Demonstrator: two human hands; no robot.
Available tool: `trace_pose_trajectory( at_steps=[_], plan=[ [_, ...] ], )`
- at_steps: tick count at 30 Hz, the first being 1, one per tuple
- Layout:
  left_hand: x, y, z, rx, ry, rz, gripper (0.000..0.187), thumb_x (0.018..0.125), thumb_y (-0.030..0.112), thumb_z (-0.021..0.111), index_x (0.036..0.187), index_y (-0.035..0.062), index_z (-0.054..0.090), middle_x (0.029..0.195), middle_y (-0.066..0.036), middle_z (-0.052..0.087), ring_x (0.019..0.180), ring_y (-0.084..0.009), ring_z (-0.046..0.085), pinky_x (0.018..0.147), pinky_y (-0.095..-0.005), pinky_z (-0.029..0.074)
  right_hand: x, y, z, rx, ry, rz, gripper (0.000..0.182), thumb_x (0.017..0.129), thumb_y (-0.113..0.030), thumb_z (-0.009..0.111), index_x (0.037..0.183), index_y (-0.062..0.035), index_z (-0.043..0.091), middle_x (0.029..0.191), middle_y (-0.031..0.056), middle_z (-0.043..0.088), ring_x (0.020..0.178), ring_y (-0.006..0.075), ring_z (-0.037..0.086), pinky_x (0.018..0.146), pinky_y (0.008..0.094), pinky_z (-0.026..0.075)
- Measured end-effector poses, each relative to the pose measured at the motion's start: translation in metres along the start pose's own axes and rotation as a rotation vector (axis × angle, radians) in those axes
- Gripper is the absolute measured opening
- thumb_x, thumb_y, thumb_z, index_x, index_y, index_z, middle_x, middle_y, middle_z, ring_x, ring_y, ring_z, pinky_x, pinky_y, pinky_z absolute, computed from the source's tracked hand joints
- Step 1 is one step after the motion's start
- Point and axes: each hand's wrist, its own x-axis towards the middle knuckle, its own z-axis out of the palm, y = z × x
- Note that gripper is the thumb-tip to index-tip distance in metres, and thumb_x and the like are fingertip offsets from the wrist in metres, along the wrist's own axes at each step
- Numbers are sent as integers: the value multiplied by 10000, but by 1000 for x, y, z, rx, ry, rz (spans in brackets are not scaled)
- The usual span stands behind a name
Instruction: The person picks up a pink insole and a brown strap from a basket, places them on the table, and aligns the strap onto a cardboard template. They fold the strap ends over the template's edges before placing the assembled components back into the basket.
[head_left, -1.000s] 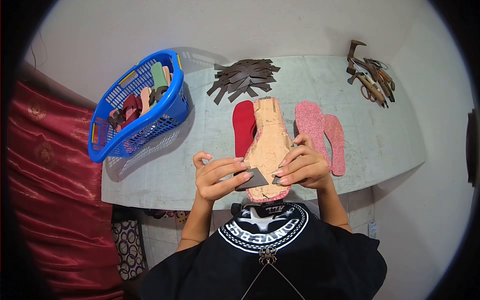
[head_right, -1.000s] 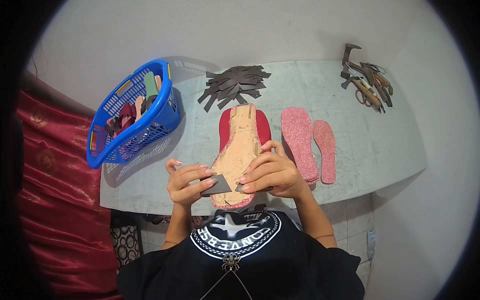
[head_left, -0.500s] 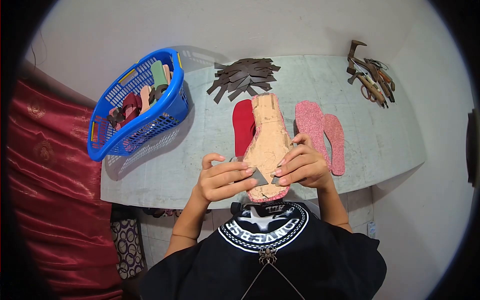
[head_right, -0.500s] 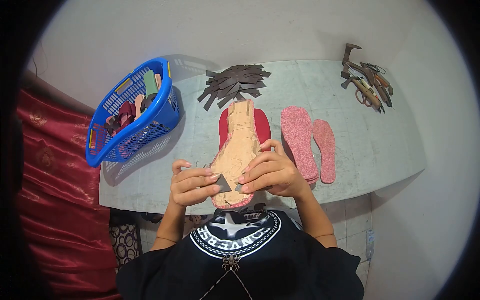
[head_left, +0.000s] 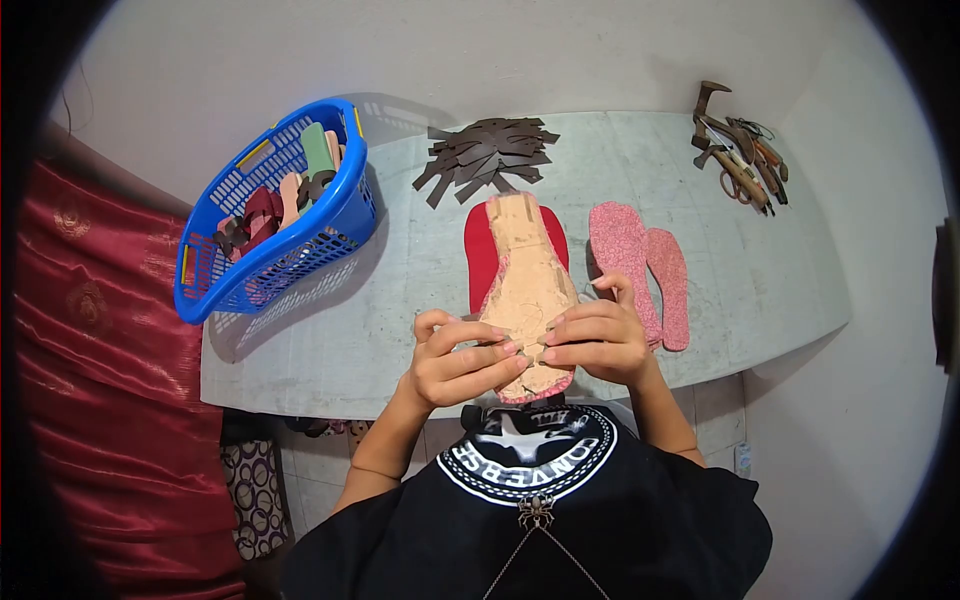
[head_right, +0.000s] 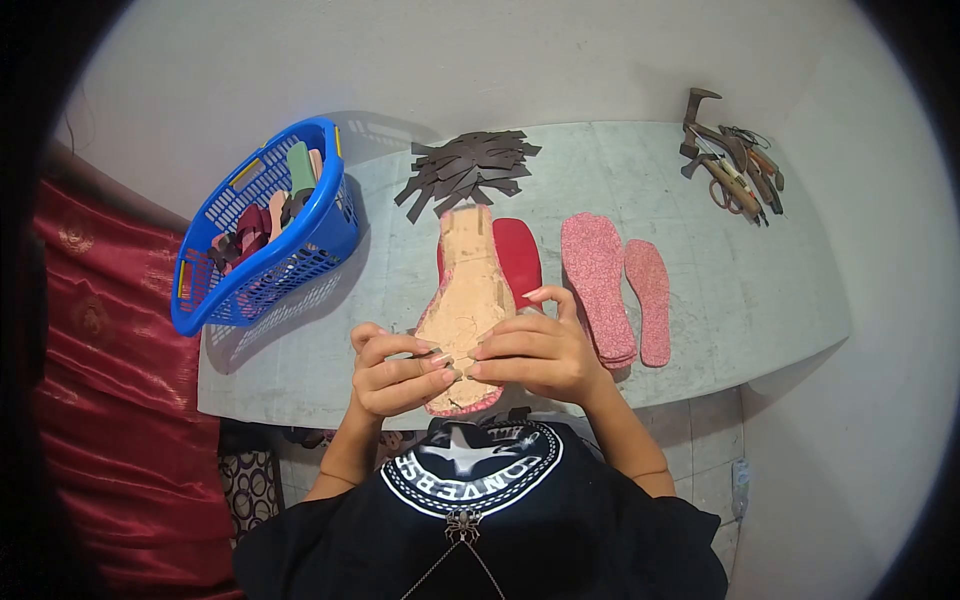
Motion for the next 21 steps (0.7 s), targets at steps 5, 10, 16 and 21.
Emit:
trace_pose_trajectory(
  at_steps=[5, 10, 16, 21],
  plan=[
    [-2, 4, -1, 159, 25, -9, 116, 651, 269, 651, 763, 243, 668, 797, 114, 620, 916, -118, 503, 811, -344, 265, -4, -3, 1, -70, 36, -36, 160, 647, -174, 647, 798, -223, 665, 849, -88, 620, 789, 75, 563, 863, 347, 283],
    [-18, 11, 31, 152, 345, -214, 532, 648, 213, 691, 1128, 161, 467, 1164, -47, 428, 1119, -203, 319, 895, -398, 227, -14, 5, 14, -263, 206, -124, 180, 642, -187, 684, 811, -238, 647, 881, -110, 609, 850, 64, 537, 875, 358, 279],
    [-33, 34, 49, -701, 729, -1252, 661, 761, 87, 547, 1306, 38, 177, 1290, -138, 265, 1159, -257, 310, 890, -362, 334, -21, 12, 13, -272, 224, -77, 199, 638, -184, 697, 816, -250, 639, 908, -114, 603, 865, 60, 532, 880, 358, 282],
    [-53, 16, 53, -2028, 549, -1563, 418, 902, 235, 298, 1218, -34, 351, 1189, -170, 455, 1077, -265, 465, 897, -374, 387, -20, 12, 16, -246, 182, -98, 201, 639, -187, 695, 822, -246, 638, 907, -114, 605, 865, 61, 537, 878, 356, 282]
  ],
)
